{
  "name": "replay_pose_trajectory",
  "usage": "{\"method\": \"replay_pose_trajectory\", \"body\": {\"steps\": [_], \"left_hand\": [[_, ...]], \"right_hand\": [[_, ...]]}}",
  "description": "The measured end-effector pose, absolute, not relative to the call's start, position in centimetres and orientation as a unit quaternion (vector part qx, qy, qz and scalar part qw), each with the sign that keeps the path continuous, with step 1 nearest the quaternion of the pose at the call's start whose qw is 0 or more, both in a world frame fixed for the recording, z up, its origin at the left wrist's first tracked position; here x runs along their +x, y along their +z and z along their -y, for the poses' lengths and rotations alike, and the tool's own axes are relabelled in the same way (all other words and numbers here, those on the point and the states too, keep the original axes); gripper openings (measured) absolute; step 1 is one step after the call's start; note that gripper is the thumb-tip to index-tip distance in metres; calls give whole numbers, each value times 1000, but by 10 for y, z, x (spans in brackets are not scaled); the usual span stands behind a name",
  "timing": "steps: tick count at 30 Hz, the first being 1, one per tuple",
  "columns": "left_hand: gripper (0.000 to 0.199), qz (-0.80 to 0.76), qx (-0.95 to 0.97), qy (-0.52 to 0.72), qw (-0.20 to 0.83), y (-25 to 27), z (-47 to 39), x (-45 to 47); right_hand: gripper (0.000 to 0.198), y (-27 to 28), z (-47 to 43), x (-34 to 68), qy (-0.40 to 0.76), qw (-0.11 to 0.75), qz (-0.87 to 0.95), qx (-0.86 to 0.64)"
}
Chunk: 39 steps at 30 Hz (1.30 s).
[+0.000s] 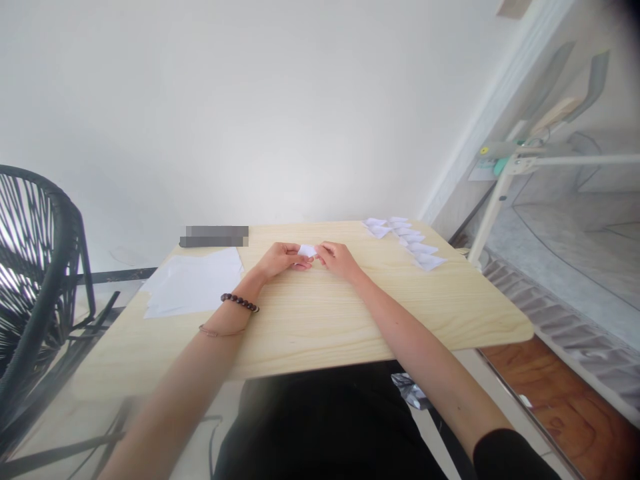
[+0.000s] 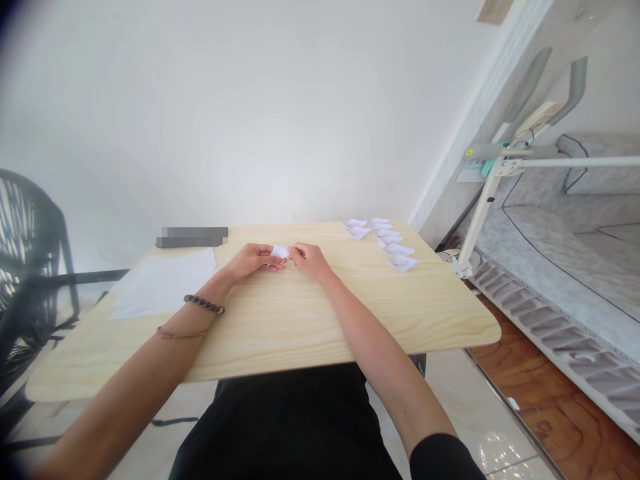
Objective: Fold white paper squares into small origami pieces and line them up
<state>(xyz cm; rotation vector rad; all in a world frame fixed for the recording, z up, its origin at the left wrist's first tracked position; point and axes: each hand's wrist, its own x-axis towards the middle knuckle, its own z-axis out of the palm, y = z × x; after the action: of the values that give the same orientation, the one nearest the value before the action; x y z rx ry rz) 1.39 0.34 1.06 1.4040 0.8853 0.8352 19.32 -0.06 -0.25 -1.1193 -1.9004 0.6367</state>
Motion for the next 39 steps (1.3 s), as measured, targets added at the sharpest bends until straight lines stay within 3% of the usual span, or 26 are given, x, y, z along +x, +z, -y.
{"method": "replay_pose_trajectory", "body": {"steps": [19,25,39], "left_hand": [[30,-351,676,364,536,2,-10,12],[29,-344,680,345,548,7,-6,11],[27,-325,675,357,558,10,-5,11]], "right_hand": [[35,0,2,194,268,370,794,-401],[36,-3,0,196,334,351,779,-398],[40,1,5,196,350,330,792,-376]]}}
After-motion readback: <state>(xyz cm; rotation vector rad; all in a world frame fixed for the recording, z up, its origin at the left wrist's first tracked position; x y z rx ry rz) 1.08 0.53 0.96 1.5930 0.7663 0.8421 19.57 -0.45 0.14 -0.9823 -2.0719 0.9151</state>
